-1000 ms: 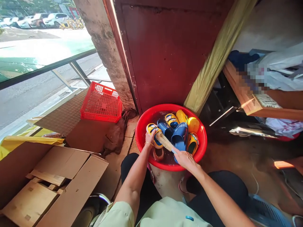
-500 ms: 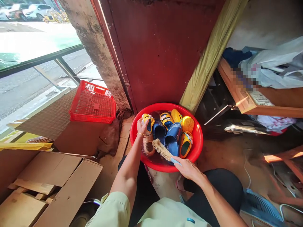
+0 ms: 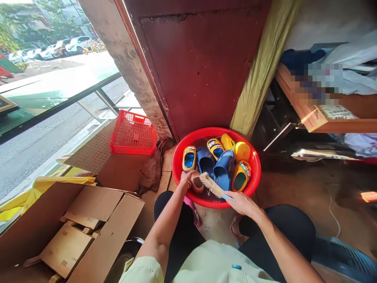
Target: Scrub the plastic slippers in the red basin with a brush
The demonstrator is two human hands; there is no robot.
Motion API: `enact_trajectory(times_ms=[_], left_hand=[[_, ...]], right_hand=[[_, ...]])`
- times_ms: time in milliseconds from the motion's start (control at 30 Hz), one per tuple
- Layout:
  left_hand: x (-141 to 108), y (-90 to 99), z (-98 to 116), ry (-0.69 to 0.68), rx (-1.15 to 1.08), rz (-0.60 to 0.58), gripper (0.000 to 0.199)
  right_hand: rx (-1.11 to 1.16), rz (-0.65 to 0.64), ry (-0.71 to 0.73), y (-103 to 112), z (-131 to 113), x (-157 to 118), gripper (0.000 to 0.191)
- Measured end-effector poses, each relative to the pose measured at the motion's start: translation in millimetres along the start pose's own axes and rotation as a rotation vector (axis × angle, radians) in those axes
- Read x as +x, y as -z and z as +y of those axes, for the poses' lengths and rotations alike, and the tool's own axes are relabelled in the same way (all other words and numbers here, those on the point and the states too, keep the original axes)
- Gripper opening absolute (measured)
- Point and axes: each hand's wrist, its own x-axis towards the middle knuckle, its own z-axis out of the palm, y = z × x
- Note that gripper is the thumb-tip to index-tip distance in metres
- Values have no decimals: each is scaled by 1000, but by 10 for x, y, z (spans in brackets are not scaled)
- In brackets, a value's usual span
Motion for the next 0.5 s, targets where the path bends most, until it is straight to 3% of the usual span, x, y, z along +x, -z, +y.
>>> enact_trajectory(times_ms=[167,300,400,500], left_hand=[[-111,-168,11,-39,-12,-124,61],[-178,-177,42,-114,-17,-210,70],[-196,-119,87,-49,-1,-278,70],[-210,-49,144,27,3,-371,56]], right_hand=[[52,119,-66,-97,102,-76,46],[64,138,-69,-210,90,-46,47],[71,171,-80,-263,84,-15,46],[89,224,-73,-277,86,-17,46]])
